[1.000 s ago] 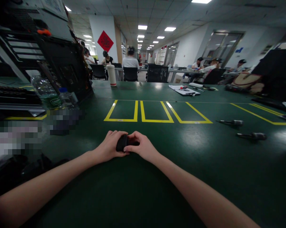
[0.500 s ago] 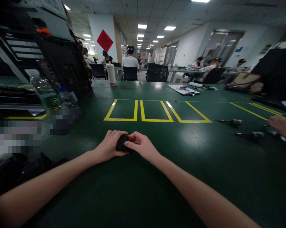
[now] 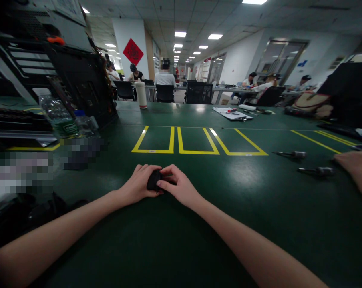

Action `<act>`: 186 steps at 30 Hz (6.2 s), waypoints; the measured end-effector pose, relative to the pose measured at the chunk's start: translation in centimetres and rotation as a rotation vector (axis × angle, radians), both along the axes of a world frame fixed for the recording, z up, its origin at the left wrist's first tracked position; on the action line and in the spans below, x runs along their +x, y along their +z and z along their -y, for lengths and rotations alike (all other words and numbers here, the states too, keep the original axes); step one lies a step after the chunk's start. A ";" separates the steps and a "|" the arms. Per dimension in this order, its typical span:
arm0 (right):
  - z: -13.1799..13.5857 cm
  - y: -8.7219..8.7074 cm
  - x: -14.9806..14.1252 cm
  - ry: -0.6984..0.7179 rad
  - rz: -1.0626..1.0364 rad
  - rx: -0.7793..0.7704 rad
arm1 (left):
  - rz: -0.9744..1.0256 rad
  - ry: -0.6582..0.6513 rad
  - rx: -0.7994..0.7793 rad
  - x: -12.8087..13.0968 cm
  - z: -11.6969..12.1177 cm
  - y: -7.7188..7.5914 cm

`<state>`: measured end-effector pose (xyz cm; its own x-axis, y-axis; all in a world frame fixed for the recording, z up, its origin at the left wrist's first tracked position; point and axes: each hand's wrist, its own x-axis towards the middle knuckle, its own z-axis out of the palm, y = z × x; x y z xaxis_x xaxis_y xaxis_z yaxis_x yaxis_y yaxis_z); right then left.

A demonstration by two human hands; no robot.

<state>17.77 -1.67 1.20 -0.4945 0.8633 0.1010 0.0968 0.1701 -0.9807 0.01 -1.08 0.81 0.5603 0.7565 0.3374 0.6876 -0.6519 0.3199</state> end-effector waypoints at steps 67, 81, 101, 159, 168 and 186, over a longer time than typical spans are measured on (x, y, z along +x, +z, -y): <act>0.3 -0.1 0.2 0.079 0.118 0.183 | 0.021 -0.012 -0.002 0.0 -0.2 -0.2; 0.4 -0.1 0.0 0.059 0.118 0.117 | 0.023 -0.003 0.013 0.0 -0.1 -0.2; 0.7 0.0 0.2 0.037 0.188 0.260 | 0.009 -0.019 -0.010 -0.2 0.1 0.1; 0.4 -0.6 -0.2 -0.010 0.097 0.163 | 0.033 -0.006 0.011 0.1 -0.1 -0.3; 0.6 -0.2 0.2 0.019 0.158 0.222 | 0.026 -0.016 -0.018 0.0 0.0 0.0; 0.6 -0.3 0.2 0.020 0.152 0.251 | 0.021 -0.001 0.001 0.0 -0.1 -0.1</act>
